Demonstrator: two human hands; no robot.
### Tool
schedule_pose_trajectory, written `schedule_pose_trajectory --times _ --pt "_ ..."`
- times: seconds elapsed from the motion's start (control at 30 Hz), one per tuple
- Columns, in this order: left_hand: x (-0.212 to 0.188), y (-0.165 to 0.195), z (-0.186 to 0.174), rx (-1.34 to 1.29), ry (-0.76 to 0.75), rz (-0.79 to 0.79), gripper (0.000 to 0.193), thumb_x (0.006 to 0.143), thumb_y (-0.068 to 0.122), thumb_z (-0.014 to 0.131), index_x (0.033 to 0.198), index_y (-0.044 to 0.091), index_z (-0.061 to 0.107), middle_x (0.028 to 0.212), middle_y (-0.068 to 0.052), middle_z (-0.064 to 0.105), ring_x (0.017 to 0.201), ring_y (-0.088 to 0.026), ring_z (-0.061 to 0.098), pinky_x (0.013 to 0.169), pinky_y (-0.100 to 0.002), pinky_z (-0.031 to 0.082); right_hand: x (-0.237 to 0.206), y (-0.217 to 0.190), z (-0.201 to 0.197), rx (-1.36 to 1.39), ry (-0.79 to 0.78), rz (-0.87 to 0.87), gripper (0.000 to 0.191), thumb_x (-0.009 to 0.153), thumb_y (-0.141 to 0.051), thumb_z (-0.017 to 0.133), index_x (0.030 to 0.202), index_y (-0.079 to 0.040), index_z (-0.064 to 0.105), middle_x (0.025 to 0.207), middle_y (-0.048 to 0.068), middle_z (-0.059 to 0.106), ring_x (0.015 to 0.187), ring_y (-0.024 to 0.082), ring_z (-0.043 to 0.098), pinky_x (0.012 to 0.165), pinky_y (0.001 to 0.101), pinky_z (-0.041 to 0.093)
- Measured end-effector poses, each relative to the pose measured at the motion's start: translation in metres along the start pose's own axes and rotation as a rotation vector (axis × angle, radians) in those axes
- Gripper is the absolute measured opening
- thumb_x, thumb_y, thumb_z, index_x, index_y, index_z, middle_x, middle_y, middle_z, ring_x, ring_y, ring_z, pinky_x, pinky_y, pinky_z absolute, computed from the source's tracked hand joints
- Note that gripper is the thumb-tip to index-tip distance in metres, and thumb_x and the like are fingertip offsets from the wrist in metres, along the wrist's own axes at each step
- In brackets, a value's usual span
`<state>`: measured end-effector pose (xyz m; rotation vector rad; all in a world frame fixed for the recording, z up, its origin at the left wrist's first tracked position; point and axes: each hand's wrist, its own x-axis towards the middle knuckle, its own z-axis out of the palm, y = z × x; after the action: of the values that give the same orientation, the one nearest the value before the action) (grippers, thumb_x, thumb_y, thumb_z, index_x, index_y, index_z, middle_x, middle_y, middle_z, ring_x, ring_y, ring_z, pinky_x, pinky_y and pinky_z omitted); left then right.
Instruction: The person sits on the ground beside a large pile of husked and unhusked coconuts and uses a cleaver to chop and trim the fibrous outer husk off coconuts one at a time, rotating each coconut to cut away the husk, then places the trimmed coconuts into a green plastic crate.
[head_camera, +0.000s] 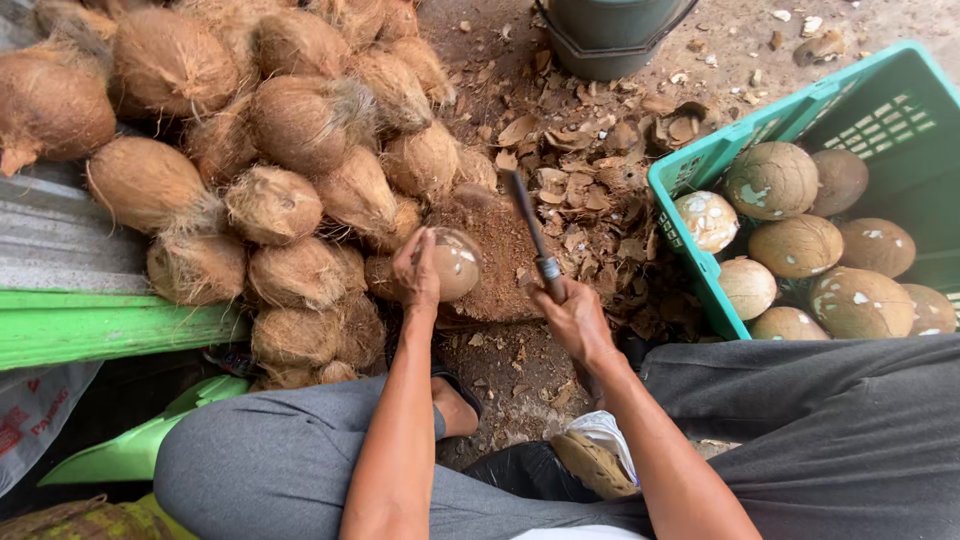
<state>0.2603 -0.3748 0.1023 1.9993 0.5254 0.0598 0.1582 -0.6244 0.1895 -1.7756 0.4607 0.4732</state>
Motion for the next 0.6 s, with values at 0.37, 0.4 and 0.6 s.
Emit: schedule_pose_trajectory --times 0.37,0.4,0.6 --pt "0.016 -0.029 0.020 0.174 0.022 0.079 0.056 0.103 0.060 0.035 0.106 0.016 0.070 0.097 -0.006 0.076 0.083 -0.022 0.074 0.073 -0.042 0.060 0.008 -0.010 0.044 -0.048 -0.063 -0.017 0.024 0.094 -0.036 0.065 0.080 -0.016 0.066 0.057 -0.001 0.053 0.047 0.013 0.045 0.046 0.0372 0.042" --pt "0.017 -0.029 0.020 0.181 0.027 0.070 0.055 0.103 0.059 0.035 0.104 0.016 0.070 0.094 -0.006 0.075 0.079 -0.021 0.073 0.068 -0.041 0.058 0.009 -0.012 0.047 -0.053 -0.032 -0.079 0.028 0.095 -0.036 0.067 0.079 -0.013 0.064 0.058 -0.001 0.052 0.048 0.013 0.045 0.046 0.0364 0.041" --pt "0.010 -0.013 0.013 0.219 0.034 0.070 0.051 0.103 0.057 0.039 0.095 0.018 0.071 0.082 -0.004 0.072 0.068 -0.020 0.064 0.060 -0.036 0.046 0.012 -0.023 0.061 -0.141 -0.122 0.167 0.023 0.098 -0.034 0.060 0.084 -0.016 0.066 0.060 -0.003 0.059 0.046 0.012 0.046 0.045 0.0356 0.045"
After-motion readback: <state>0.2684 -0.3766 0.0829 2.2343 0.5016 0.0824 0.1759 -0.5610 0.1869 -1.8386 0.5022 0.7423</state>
